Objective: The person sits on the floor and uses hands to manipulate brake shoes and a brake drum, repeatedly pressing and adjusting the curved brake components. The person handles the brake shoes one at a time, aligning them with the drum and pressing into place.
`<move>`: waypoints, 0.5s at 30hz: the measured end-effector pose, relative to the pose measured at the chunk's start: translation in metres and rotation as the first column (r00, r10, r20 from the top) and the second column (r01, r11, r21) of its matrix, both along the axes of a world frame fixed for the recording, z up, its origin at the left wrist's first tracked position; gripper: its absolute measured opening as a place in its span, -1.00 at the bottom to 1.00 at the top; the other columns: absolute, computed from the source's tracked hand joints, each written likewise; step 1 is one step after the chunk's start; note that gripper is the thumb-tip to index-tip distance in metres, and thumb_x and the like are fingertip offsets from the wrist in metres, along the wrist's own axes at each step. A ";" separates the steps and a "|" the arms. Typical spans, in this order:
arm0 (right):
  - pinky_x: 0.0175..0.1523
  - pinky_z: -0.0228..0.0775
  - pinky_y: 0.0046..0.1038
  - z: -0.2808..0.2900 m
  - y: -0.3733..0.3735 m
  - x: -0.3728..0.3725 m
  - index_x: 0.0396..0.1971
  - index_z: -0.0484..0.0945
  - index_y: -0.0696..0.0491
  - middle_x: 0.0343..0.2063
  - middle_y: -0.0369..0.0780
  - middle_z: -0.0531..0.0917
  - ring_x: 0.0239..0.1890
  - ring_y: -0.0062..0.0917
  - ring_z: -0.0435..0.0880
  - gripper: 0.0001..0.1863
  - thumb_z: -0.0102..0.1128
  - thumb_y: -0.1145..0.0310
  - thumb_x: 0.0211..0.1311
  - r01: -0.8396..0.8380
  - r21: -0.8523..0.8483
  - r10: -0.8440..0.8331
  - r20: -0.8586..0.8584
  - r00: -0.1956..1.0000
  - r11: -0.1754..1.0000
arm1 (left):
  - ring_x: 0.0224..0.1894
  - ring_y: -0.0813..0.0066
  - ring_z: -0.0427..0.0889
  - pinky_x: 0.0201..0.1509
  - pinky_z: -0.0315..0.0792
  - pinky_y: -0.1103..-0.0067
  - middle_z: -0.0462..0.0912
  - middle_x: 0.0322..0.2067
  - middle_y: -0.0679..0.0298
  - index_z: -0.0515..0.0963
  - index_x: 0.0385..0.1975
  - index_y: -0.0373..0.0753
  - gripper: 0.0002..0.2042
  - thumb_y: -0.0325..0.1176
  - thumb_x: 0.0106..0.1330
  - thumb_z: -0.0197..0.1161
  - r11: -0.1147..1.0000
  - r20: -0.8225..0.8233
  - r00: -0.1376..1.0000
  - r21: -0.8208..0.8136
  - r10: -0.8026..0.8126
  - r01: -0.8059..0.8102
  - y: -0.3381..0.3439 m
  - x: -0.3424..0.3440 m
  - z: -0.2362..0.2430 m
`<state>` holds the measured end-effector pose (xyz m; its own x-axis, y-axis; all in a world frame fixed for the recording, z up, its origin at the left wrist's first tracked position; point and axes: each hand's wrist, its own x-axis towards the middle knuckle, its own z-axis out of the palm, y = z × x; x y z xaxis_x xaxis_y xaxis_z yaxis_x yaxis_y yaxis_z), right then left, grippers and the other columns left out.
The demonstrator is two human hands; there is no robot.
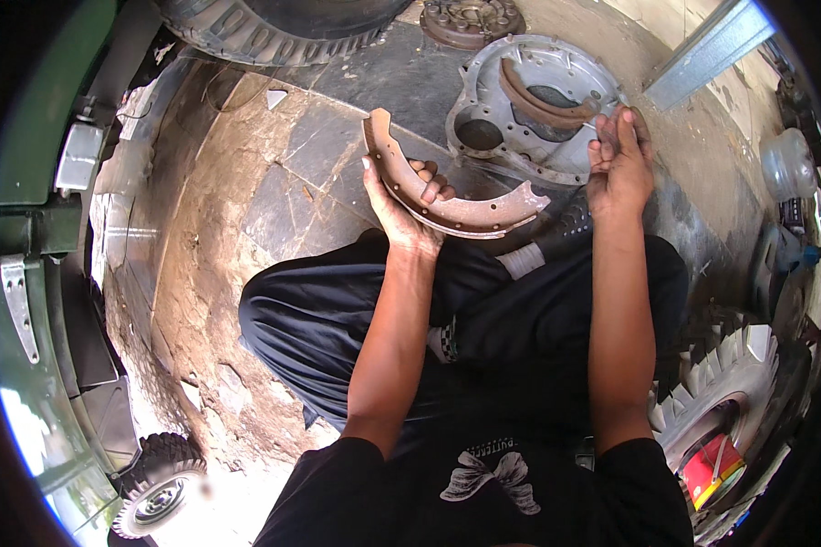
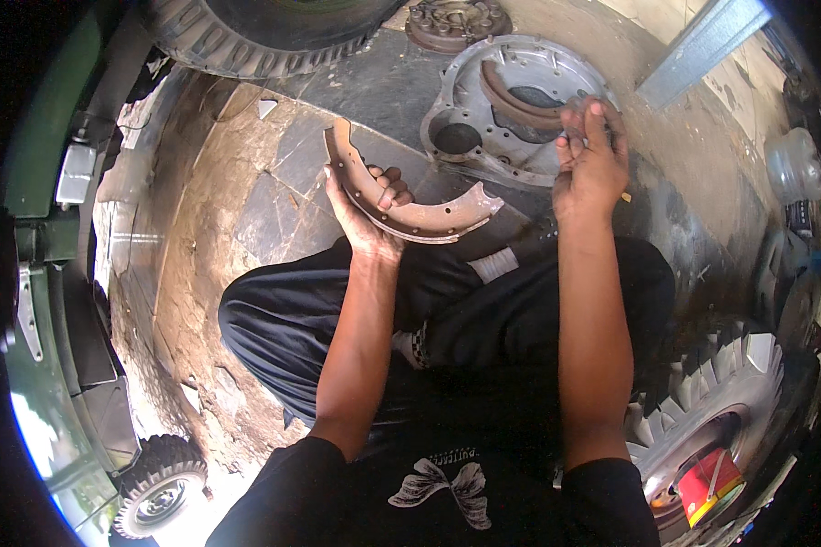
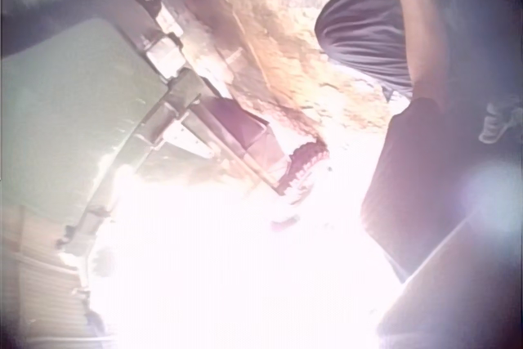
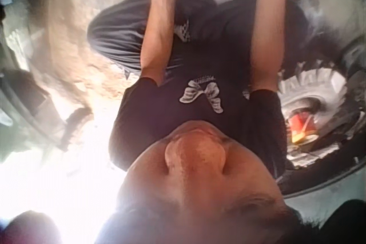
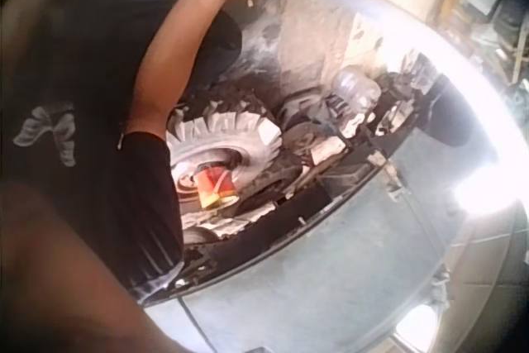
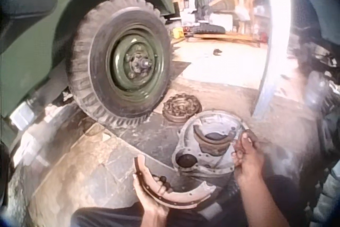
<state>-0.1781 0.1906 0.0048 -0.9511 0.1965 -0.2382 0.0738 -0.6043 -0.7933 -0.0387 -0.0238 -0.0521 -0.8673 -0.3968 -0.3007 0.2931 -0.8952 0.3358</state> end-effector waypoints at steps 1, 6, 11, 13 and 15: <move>-0.22 0.41 -0.56 0.000 -0.003 0.003 0.05 0.55 -0.11 -0.08 -0.37 0.74 -0.12 -0.55 0.73 -0.62 0.47 0.24 0.29 -0.018 0.000 0.018 0.006 1.000 1.000 | -0.62 0.49 0.40 -0.39 0.38 0.47 0.48 -0.52 0.31 0.54 -0.40 -0.20 -0.32 0.46 0.25 0.18 1.000 0.005 1.000 0.000 -0.013 0.013 0.000 0.000 -0.002; -0.24 0.39 -0.57 -0.001 -0.010 0.008 0.13 0.55 -0.05 -0.09 -0.31 0.75 -0.16 -0.53 0.75 -0.58 0.43 0.24 0.32 -0.021 0.054 0.023 -0.031 0.999 0.998 | -0.61 0.46 0.40 -0.39 0.39 0.45 0.47 -0.54 0.31 0.53 -0.38 -0.20 -0.33 0.45 0.24 0.19 0.999 0.074 0.997 -0.035 -0.024 0.027 0.008 -0.003 -0.003; -0.19 0.41 -0.55 0.001 -0.017 0.012 0.04 0.64 -0.01 -0.13 -0.32 0.77 -0.15 -0.57 0.74 -0.66 0.42 0.22 0.33 -0.057 0.268 0.092 -0.120 0.988 0.962 | -0.56 0.48 0.37 -0.35 0.40 0.46 0.49 -0.48 0.31 0.51 -0.26 -0.20 -0.40 0.35 0.30 0.19 0.997 0.146 0.989 -0.072 -0.025 0.036 0.018 -0.004 0.004; -0.16 0.42 -0.55 0.004 -0.021 0.015 0.01 0.67 -0.01 -0.15 -0.33 0.76 -0.16 -0.59 0.73 -0.68 0.42 0.21 0.33 -0.138 0.319 0.184 -0.119 0.976 0.938 | -0.55 0.45 0.38 -0.32 0.43 0.38 0.50 -0.48 0.31 0.51 -0.23 -0.18 -0.42 0.33 0.30 0.22 0.994 0.141 0.989 -0.093 -0.048 0.062 0.017 -0.004 -0.002; -0.14 0.42 -0.57 0.004 -0.021 0.021 0.00 0.68 -0.02 -0.15 -0.35 0.76 -0.17 -0.62 0.71 -0.68 0.43 0.20 0.33 -0.285 0.355 0.326 -0.060 0.944 0.890 | -0.58 0.42 0.41 -0.32 0.44 0.34 0.47 -0.53 0.31 0.51 -0.31 -0.19 -0.43 0.31 0.28 0.26 0.993 0.198 0.980 -0.112 -0.012 0.035 0.023 -0.001 0.001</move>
